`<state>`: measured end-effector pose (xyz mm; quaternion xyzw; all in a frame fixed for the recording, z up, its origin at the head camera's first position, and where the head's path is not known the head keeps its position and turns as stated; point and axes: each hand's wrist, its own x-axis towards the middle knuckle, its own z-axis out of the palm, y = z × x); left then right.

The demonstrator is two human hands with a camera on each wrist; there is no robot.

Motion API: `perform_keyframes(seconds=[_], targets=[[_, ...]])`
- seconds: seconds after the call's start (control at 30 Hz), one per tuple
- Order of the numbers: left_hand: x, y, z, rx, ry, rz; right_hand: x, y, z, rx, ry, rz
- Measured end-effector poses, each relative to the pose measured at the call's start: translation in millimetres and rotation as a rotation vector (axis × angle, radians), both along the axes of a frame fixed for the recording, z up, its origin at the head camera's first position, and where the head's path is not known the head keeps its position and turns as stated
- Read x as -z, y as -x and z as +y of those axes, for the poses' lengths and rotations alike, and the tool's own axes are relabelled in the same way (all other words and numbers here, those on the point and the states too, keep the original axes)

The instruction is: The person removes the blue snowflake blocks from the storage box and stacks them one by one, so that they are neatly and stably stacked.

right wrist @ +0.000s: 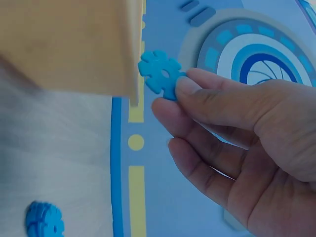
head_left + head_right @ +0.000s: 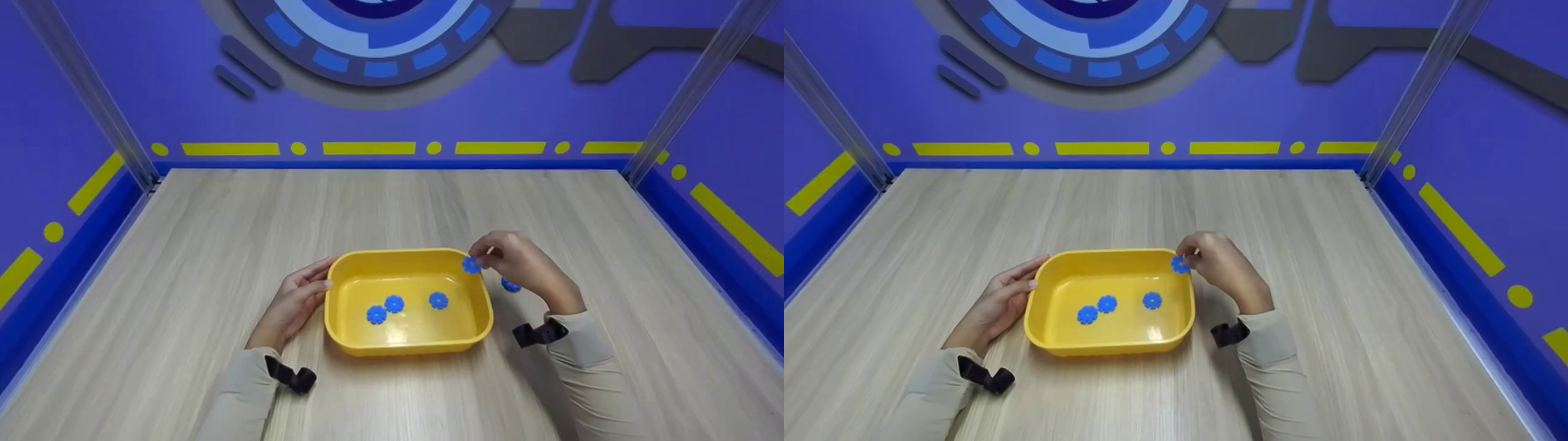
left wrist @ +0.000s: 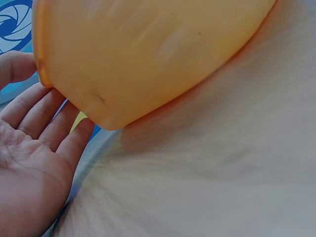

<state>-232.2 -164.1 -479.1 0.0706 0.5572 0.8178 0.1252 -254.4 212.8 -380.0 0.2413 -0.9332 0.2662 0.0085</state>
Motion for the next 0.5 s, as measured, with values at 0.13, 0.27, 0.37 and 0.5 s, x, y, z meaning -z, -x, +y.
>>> perform_keyframes(seconds=[0.13, 0.27, 0.37, 0.5], targets=[[1.5, 0.0, -1, 0.009, -0.009, 0.021, 3.7, -0.2, 9, 0.028, 0.03, 0.007], [1.7, -0.3, -2, 0.013, -0.014, 0.029, 6.7, -0.1, 17, 0.04, 0.063, 0.003], [0.9, -0.6, -1, 0.013, -0.012, 0.028, 9.1, -0.3, 22, 0.054, 0.074, -0.006], [0.2, -0.6, -1, 0.008, 0.0, 0.018, 12.4, -0.3, 28, 0.076, 0.073, -0.025]])
